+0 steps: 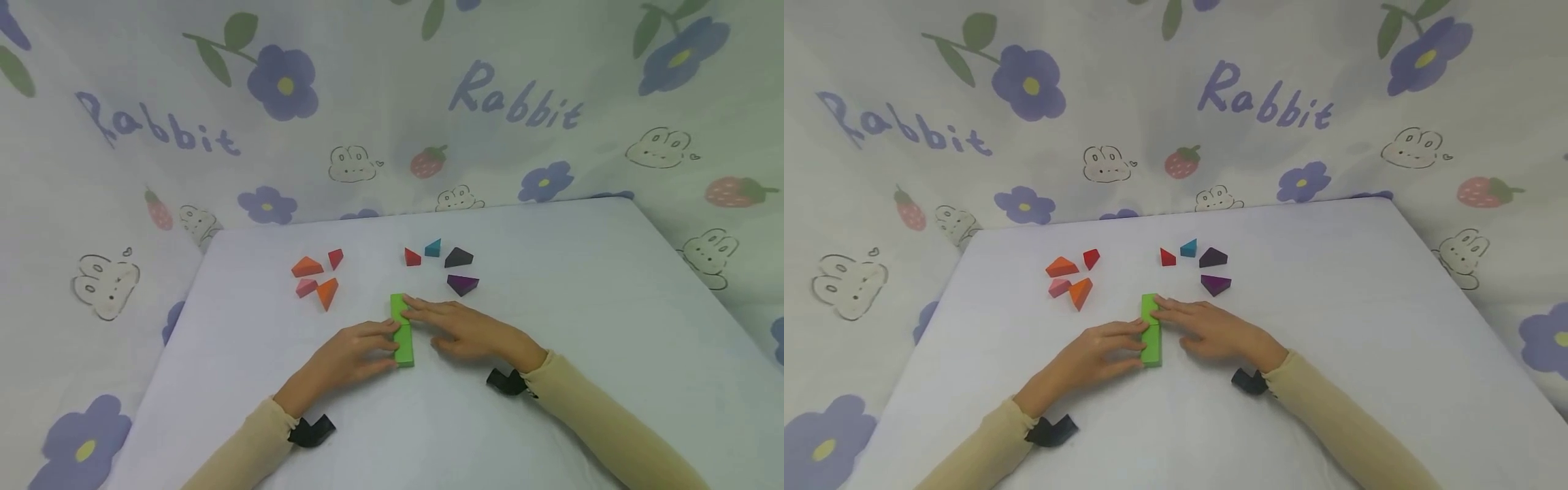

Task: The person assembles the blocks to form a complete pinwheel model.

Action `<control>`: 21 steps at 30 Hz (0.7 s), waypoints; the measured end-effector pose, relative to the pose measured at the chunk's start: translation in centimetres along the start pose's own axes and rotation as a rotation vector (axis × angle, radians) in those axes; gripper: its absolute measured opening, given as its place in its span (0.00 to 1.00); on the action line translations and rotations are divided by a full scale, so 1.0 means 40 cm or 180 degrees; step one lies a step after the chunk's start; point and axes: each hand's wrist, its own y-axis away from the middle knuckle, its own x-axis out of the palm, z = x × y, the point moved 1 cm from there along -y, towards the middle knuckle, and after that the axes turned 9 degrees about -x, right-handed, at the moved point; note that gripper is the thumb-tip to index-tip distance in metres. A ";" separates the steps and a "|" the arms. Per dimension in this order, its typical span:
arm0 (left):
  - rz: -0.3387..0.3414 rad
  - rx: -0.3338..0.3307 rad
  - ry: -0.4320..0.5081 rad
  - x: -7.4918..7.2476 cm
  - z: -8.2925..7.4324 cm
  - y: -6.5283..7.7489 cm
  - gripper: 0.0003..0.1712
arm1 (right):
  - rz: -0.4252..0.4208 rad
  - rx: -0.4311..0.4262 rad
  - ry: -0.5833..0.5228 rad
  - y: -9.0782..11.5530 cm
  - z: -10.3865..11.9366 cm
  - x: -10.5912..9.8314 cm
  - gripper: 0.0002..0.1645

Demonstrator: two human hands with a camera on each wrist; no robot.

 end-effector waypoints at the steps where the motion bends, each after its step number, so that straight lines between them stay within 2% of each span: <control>1: -0.0006 -0.0006 0.0000 0.000 -0.001 0.002 0.17 | 0.0003 -0.0008 0.0020 -0.001 0.001 0.000 0.43; 4: -0.0003 -0.0030 -0.0005 0.001 -0.004 0.003 0.16 | -0.0023 0.0014 0.0071 -0.001 0.001 -0.006 0.43; 7: 0.0034 -0.0071 -0.0022 0.001 -0.005 0.001 0.16 | -0.0174 0.0101 0.0198 0.002 -0.006 -0.025 0.41; 11: 0.0052 -0.0099 -0.0011 -0.003 -0.003 -0.015 0.15 | -0.0474 0.0288 0.0403 -0.008 -0.027 -0.077 0.36; 13: 0.0028 -0.0088 -0.0016 -0.004 -0.001 -0.022 0.15 | -0.0542 0.0373 0.0525 -0.026 -0.040 -0.100 0.33; 17: -0.0038 -0.0071 -0.0010 -0.003 0.000 -0.019 0.14 | -0.0509 0.0544 0.0674 -0.074 -0.067 -0.118 0.32; 21: -0.0072 -0.0042 -0.0002 0.003 -0.005 0.000 0.13 | -0.0419 0.0759 0.0681 -0.108 -0.088 -0.098 0.33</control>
